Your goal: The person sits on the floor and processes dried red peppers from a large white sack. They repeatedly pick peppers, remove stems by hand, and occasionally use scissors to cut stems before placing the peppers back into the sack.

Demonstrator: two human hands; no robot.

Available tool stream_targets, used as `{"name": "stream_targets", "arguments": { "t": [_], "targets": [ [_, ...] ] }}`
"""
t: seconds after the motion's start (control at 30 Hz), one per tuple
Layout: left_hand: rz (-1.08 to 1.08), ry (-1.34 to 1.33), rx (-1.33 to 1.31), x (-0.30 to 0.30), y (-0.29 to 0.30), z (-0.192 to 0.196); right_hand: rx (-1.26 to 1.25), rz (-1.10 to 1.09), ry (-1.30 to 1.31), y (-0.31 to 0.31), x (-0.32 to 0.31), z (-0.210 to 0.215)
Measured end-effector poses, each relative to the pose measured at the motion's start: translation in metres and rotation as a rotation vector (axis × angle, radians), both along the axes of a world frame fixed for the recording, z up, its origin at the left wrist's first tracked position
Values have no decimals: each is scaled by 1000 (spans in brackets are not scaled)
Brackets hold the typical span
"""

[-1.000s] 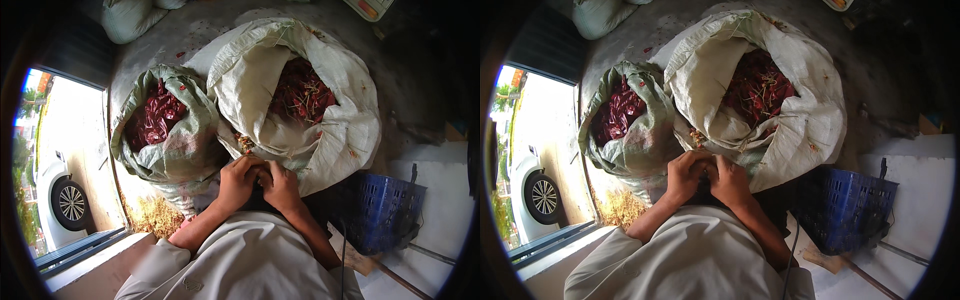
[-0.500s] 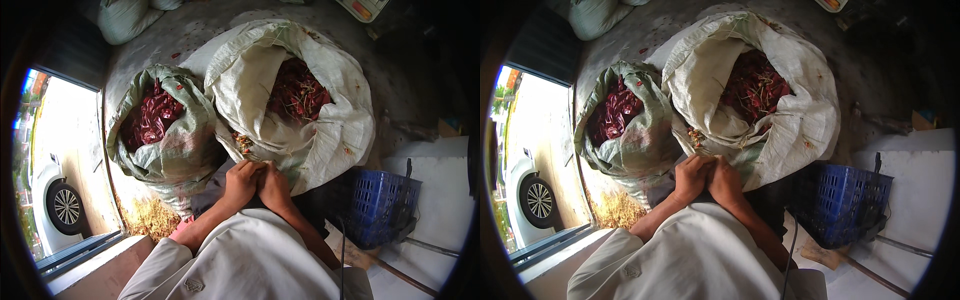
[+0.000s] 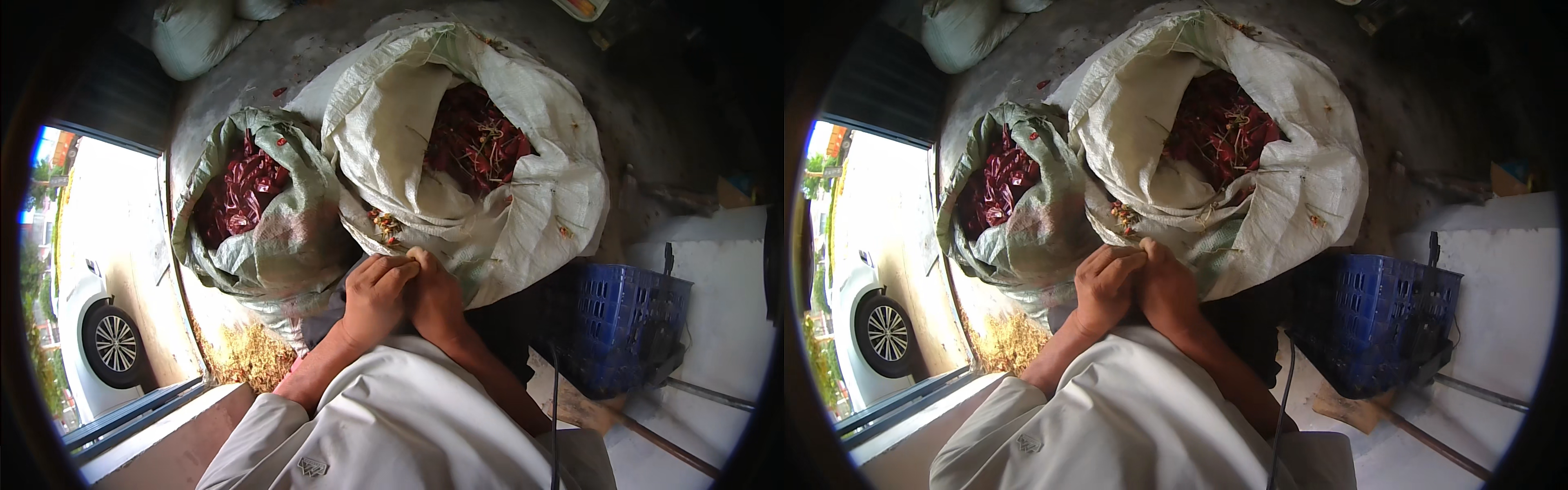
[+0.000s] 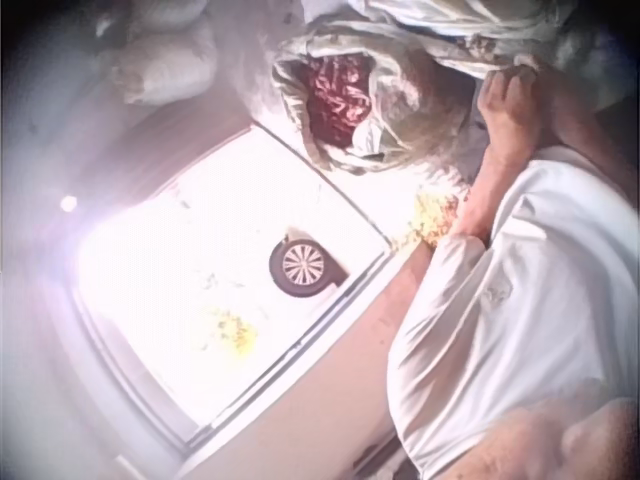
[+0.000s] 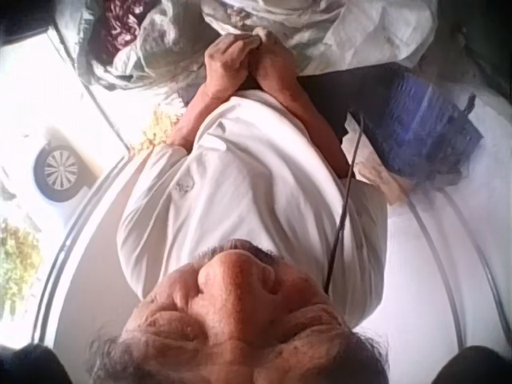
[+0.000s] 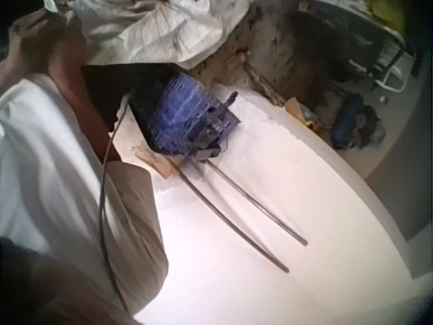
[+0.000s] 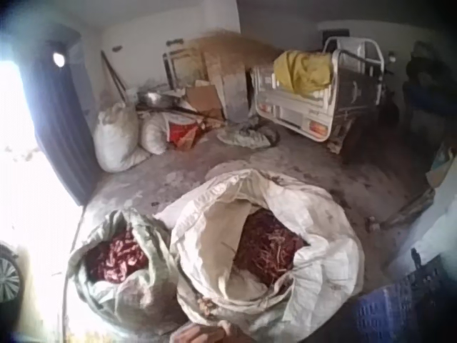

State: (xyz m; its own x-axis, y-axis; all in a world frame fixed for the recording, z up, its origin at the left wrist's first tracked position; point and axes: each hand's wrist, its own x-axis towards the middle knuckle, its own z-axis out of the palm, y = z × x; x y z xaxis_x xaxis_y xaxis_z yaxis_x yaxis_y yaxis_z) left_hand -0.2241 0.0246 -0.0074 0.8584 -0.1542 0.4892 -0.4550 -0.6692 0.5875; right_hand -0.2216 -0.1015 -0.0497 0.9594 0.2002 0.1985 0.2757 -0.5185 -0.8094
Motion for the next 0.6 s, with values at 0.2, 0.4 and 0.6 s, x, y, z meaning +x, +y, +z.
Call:
{"name": "stream_targets", "arguments": {
  "t": [0.2, 0.4, 0.6],
  "targets": [
    [3, -76, -98, 9, -10, 28, 577, -165, 353, -12, 19, 25],
    [276, -1, -687, 22, 40, 64, 570, -177, 570, -40, 27, 16],
    [554, 68, -1217, 67, 183, 13, 330, 134, 517, -28, 22, 28]
  ]
}}
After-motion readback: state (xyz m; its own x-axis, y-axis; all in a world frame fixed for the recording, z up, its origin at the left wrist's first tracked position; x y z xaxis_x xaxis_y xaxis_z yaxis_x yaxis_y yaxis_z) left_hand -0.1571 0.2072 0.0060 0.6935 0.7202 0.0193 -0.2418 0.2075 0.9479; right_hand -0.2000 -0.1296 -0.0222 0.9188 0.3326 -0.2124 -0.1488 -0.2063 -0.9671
